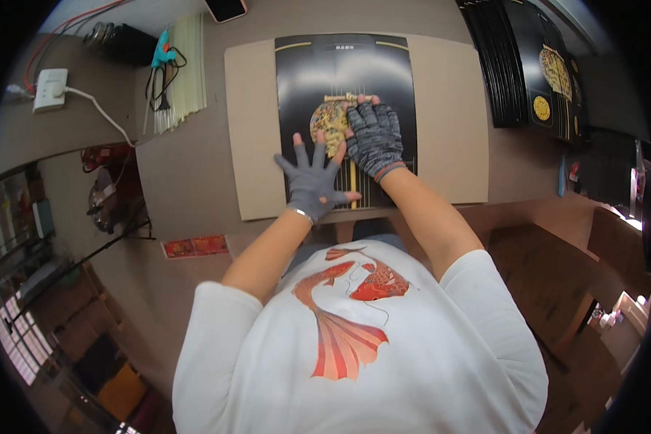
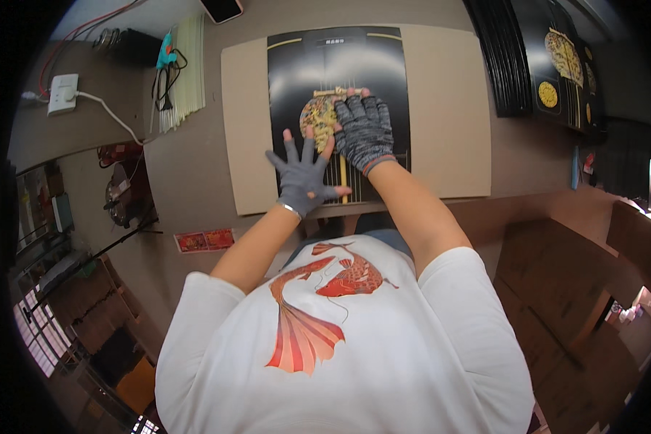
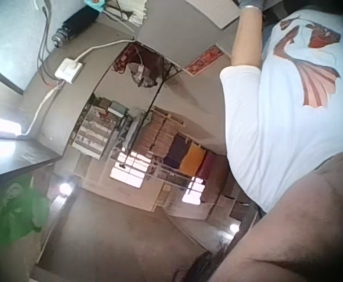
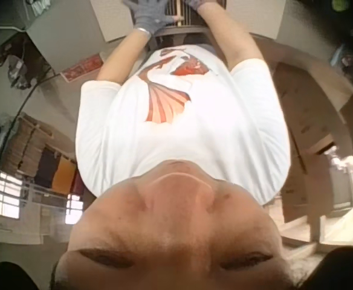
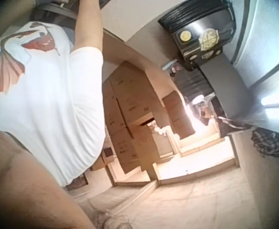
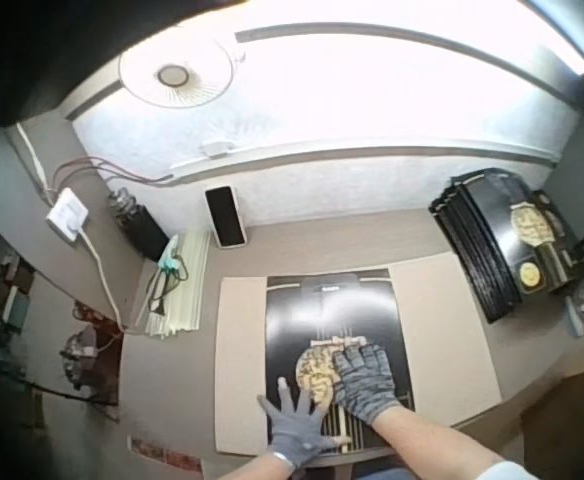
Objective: Assembling and folding cardboard packaging for boxes.
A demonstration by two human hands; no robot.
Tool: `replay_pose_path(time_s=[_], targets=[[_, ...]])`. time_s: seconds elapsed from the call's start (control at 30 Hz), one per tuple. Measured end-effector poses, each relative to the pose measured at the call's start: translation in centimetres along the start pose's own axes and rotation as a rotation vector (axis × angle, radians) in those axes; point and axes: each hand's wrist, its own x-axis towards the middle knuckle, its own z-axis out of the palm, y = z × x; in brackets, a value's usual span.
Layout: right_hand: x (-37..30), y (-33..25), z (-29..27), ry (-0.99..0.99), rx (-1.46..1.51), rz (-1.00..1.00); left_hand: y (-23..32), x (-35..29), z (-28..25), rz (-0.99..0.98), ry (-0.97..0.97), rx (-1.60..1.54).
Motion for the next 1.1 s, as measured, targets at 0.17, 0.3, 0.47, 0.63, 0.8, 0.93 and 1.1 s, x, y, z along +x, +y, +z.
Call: replay_pose_path(time_s=[0.17, 0.3, 0.47, 0.63, 0.8, 0.93, 1.1], targets=[[6.0, 4.5, -2.3, -0.113, -0.128, -0.028, -0.4, -0.3, -2.2, 0.027, -0.099, -0.009], [14.8, 11.3, -1.7, 0.055, -0.180, 0.135, -0.4, 0.0, -2.6, 0.036, -0.161, -0.002], [23.1, 15.7, 0.2, 0.251, -0.178, 0.128, -0.1, -0.1, -2.6, 0.033, -0.201, -0.016], [21.9, 16.2, 0.4, 0.285, -0.209, 0.209, -0.1, 0.1, -2.3, 0.047, -0.204, -0.009], [4.2, 6.9, -5.6, -0.144, -0.142, -0.122, -0.3, 0.0, -2.9, 0.017, -0.220, 0.028], [-13.2, 4.8, -4.5, -0.210, 0.046, -0.298, 0.2, 0.2, -3.3, 0.019, -0.229, 0.045], [-19.6, 2.8, -3.3, -0.081, 0.152, -0.118, -0.5, -0.5, -3.2, 0.018, -0.215, -0.019]])
